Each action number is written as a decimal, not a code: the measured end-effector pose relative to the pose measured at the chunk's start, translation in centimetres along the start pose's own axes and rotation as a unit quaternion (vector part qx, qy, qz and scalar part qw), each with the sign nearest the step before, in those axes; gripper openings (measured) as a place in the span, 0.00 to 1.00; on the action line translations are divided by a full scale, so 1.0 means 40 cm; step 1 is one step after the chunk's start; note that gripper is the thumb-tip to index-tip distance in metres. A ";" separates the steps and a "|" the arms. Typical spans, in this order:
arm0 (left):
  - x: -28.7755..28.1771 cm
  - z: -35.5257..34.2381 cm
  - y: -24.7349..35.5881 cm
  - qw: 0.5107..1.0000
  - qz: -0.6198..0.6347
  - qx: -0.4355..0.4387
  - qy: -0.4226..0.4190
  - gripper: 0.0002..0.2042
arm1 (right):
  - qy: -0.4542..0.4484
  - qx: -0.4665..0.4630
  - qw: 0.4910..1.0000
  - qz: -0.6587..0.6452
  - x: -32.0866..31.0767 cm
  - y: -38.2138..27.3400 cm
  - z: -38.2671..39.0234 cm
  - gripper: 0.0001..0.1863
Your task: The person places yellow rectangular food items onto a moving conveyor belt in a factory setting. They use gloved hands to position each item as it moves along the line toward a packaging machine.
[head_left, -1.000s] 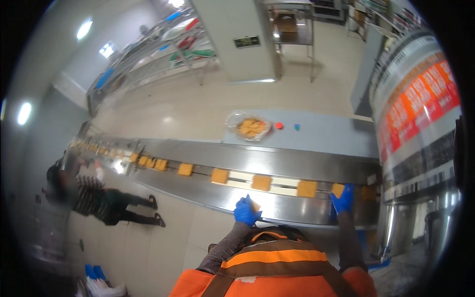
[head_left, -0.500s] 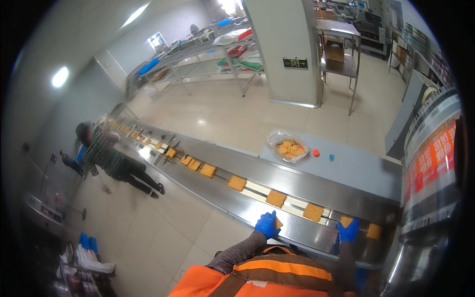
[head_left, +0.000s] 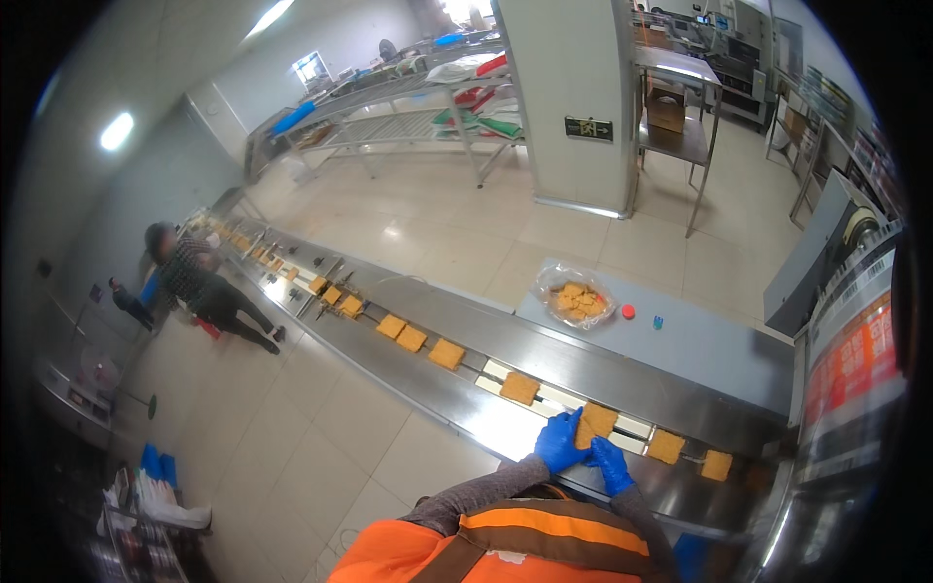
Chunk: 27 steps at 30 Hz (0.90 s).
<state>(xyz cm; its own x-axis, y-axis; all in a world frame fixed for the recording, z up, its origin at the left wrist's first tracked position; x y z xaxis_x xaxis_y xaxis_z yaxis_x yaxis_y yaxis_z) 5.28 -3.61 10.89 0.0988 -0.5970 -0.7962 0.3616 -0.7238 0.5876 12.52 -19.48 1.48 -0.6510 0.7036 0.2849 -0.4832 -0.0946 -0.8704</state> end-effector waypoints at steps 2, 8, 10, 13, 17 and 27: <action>-0.011 -0.015 0.012 0.996 0.013 0.058 -0.062 0.48 | 0.007 -0.068 0.998 0.013 0.005 0.065 -0.057 0.22; -0.079 -0.072 -0.341 0.979 -0.044 0.011 0.197 0.31 | 0.074 0.007 0.997 -0.003 0.005 -0.006 0.006 0.22; -0.184 -0.089 -0.463 0.931 0.014 0.053 0.360 0.14 | 0.102 -0.015 0.993 -0.047 -0.025 0.012 0.041 0.19; -0.292 -0.147 -0.625 0.966 -0.123 -0.116 0.195 0.05 | 0.149 0.020 0.987 -0.052 -0.029 -0.007 0.109 0.19; -0.311 -0.195 -0.677 0.945 -0.215 -0.191 0.154 0.08 | 0.178 0.009 0.984 0.020 -0.027 -0.009 0.165 0.18; -0.220 -0.235 -0.612 0.985 -0.092 -0.139 0.053 0.07 | 0.262 -0.088 0.958 0.072 -0.101 -0.134 -0.110 0.27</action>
<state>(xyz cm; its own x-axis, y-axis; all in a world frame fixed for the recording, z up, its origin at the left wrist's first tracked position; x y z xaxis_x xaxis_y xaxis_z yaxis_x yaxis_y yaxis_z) 4.27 22.62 2.14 0.0980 -0.4140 -0.9050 0.6210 -0.6852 0.3807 20.30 -18.72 3.22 -0.2981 0.9535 -0.0447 -0.2739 -0.1303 -0.9529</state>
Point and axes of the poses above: each hand's wrist, its own z-axis away from the middle knuckle, its own x-axis out of the palm, y = z × x, the point moved 2 cm from there along -z, towards the middle knuckle, and after that the axes turned 3 degrees about -y, right-handed, at the moved point
